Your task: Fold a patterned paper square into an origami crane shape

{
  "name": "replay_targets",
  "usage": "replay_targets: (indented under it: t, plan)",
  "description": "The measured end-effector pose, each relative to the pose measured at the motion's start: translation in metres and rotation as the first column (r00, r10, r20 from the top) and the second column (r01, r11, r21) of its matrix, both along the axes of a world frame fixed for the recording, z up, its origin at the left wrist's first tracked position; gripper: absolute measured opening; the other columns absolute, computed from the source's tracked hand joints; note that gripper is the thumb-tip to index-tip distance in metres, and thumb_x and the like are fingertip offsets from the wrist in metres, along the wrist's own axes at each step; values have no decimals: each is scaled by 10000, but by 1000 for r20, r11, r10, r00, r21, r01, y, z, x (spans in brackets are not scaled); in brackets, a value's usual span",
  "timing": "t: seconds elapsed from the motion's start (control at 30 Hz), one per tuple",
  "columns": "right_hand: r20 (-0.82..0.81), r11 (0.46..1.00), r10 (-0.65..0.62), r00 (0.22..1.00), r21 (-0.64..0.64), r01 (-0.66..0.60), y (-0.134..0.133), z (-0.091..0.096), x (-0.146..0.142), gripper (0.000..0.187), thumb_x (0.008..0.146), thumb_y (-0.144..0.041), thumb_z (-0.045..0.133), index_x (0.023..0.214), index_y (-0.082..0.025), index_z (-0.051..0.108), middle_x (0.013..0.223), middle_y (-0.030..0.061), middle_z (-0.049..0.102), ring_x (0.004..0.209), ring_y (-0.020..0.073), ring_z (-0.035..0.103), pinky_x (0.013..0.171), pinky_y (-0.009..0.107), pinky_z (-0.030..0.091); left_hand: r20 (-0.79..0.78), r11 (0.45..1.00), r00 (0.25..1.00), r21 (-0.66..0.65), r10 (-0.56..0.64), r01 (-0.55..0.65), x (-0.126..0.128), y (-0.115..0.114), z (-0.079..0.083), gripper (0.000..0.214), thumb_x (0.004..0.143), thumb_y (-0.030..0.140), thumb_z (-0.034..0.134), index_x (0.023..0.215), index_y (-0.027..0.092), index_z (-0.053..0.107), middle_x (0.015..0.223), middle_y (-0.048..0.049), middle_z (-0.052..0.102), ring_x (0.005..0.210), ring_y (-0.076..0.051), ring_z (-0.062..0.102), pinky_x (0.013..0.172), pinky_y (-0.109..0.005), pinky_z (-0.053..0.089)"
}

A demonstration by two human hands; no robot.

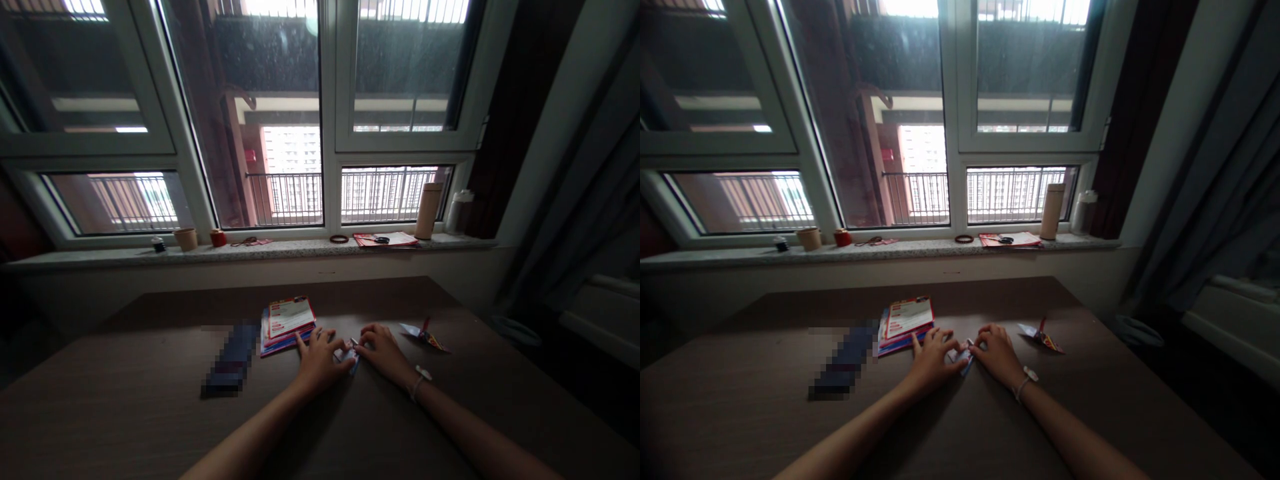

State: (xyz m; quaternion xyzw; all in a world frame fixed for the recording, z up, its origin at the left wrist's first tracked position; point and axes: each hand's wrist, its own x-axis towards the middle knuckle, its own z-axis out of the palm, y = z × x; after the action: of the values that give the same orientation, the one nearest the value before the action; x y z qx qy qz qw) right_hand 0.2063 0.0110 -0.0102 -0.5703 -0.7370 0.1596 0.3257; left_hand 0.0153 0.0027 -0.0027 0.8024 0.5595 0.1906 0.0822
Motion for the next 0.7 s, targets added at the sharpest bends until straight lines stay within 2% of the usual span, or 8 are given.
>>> replay_targets:
  t: [0.7]
  plan:
    - [-20,1000,-17,1000,10,18,3,-1,-1,145,775,-353,655,719,-225,692,1038,47,607,1060,232,504,945,341,359,-23,1000,1000,19,-3,3,2,-2,0,334,757,588,630,1019,383,657,1347,-8,503,1318,-357,304,997,-768,-50]
